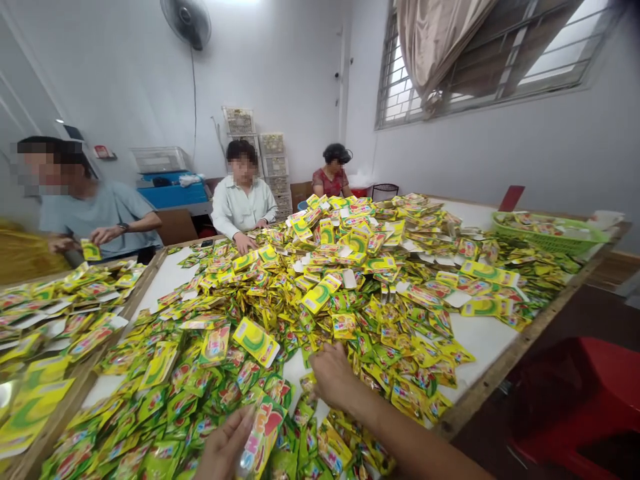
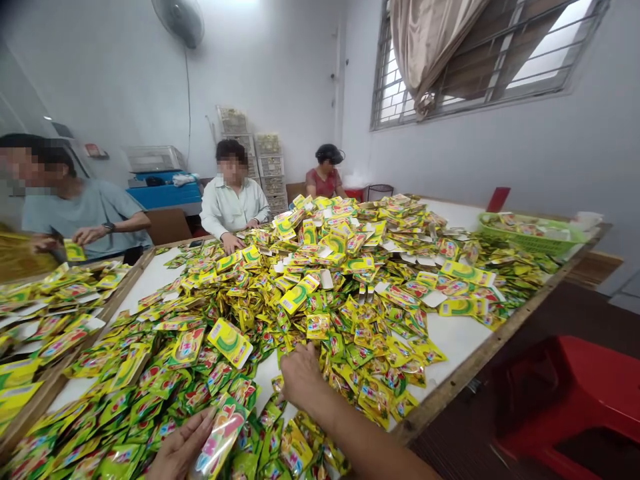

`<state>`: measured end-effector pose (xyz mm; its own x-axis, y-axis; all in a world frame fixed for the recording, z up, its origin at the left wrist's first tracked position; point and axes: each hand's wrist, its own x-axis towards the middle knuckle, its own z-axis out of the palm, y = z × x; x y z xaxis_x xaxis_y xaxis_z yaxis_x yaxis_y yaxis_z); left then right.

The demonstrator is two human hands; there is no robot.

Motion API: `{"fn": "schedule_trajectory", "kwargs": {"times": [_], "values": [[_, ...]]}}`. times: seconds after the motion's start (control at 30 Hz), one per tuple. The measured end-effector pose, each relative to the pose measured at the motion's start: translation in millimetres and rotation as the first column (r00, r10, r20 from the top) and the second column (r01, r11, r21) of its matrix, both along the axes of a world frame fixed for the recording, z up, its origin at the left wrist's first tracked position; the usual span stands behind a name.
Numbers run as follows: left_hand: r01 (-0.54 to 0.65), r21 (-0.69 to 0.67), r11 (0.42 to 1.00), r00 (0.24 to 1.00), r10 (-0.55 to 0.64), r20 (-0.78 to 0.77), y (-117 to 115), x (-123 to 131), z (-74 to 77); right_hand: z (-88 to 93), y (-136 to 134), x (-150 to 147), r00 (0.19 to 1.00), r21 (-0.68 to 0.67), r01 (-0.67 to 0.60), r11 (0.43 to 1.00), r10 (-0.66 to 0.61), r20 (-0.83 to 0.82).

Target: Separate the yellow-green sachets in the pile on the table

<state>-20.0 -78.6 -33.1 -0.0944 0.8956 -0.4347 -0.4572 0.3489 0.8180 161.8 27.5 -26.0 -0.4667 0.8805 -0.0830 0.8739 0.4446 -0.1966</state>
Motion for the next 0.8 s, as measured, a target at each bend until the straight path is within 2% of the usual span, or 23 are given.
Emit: {"fn": "schedule_trajectory", "kwargs": {"times": [0.07,0.2,0.33,0.4,0.43,0.47,0.5,0.57,0.6,0.67,0.8], "values": [[-0.004,-0.001,1.000,0.999,0.004,0.038,0,1,1.6,0.8,3,0,1.000,0.003,0.012,1.000,-0.012,0.011],[-0.005,-0.001,1.000,1.000,0.005,0.022,0,2,3.5,-3.8,5,1,0.999,-0.014,0.042,0.999,-0.042,0.002],[0.031,-0.009,0.999,0.999,-0.031,-0.024,0,-3,4.8,-8.4,2,6,0.992,-0.062,0.028,0.998,-0.035,-0.123],[0.035,0.006,0.999,0.996,-0.035,-0.083,0,-3,4.9,-6.1,-1,9,0.967,-0.046,0.071,0.996,-0.081,-0.243],[0.035,0.021,0.999,0.992,-0.032,-0.118,0,-3,4.8,-4.1,-3,10,0.928,-0.069,0.111,0.991,-0.128,-0.351],[0.033,0.041,0.999,0.988,-0.026,-0.151,0,-2,4.5,-1.8,-5,11,0.856,-0.135,0.128,0.983,-0.179,-0.485],[0.032,0.064,0.997,0.984,-0.020,-0.176,0,-1,4.1,0.4,-7,10,0.754,-0.232,0.095,0.968,-0.222,-0.618],[0.043,0.091,0.995,0.984,-0.027,-0.177,0,2,3.1,2.8,-12,6,0.550,-0.392,-0.110,0.913,-0.272,-0.789],[0.052,0.097,0.994,0.988,-0.037,-0.151,-1,3,2.7,2.8,-14,3,0.509,-0.414,-0.215,0.884,-0.261,-0.820],[0.061,0.098,0.993,0.996,-0.054,-0.074,-1,4,2.2,0.6,-16,-2,0.519,-0.399,-0.290,0.870,-0.207,-0.829],[0.093,0.107,0.990,0.996,-0.093,-0.009,-4,3,6.5,-2.4,-15,-7,0.630,-0.302,-0.203,0.932,-0.112,-0.769]]}}
